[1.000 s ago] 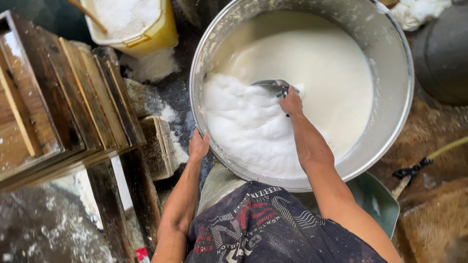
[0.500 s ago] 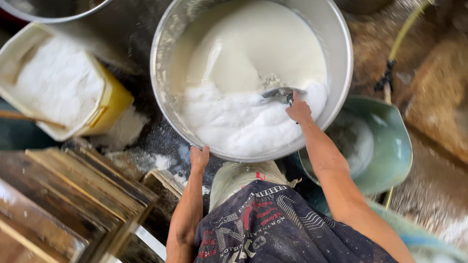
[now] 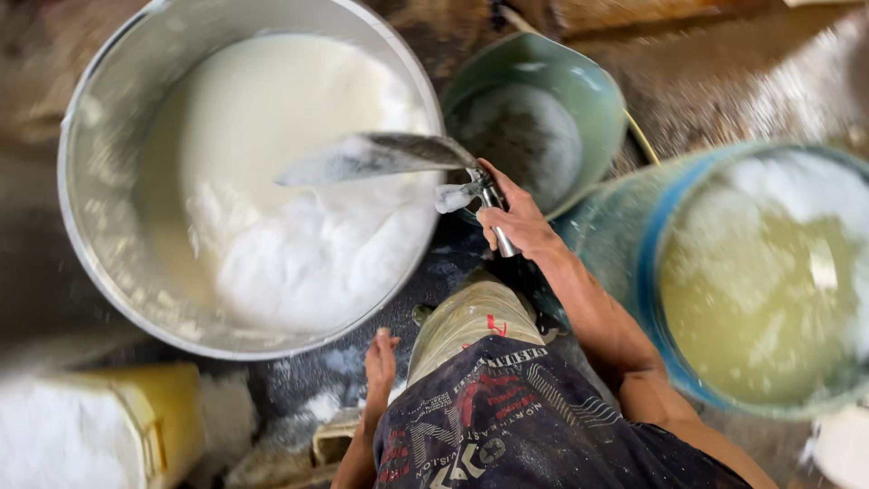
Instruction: The person stands over a large basin of milky liquid and uses a wide perforated ladle to skim white foam off the surface, repeatedly transferring the collected foam into nearby buckets and returning to skim more from the basin.
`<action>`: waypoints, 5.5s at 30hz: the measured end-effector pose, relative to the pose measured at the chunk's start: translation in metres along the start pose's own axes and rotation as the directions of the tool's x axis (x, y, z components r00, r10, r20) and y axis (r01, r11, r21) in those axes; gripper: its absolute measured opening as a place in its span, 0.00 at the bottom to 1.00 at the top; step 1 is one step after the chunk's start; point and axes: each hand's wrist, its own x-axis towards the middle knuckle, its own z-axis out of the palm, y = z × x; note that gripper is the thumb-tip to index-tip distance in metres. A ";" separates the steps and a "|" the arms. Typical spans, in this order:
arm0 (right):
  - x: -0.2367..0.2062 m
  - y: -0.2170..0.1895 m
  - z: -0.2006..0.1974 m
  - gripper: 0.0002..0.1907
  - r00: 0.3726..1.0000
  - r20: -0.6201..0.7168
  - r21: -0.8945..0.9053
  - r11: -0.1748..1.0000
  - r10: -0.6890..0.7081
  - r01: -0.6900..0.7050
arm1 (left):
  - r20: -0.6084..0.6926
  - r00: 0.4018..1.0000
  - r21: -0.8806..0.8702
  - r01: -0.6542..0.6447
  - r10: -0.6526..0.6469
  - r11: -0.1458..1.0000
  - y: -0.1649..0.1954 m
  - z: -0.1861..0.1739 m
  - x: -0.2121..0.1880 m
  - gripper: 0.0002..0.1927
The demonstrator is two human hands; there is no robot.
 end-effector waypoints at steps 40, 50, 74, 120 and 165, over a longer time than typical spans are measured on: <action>-0.311 0.194 -0.427 0.05 0.554 -0.362 0.754 0.585 0.750 -0.299 | 0.615 -0.072 -0.122 -0.993 0.786 0.004 0.334 0.367 -0.087 0.21; -0.277 0.077 -0.427 0.13 0.635 -0.241 0.273 0.679 0.734 -0.682 | 0.112 0.499 0.331 -0.834 0.859 0.441 0.252 0.201 0.016 0.22; 0.143 0.105 -0.024 0.08 0.389 0.231 -0.304 0.446 0.892 -0.842 | -0.411 0.833 0.450 -0.166 0.369 0.877 0.070 -0.017 0.075 0.23; -0.286 0.260 -0.416 0.20 0.094 -0.988 0.117 0.989 0.125 -0.085 | 0.647 -0.294 -0.252 -0.953 0.703 -0.166 0.313 0.423 -0.078 0.20; 0.215 0.127 -0.041 0.16 0.592 0.220 -0.419 0.623 0.775 -0.660 | -0.296 0.881 0.454 -0.210 0.369 0.866 0.086 -0.009 0.110 0.24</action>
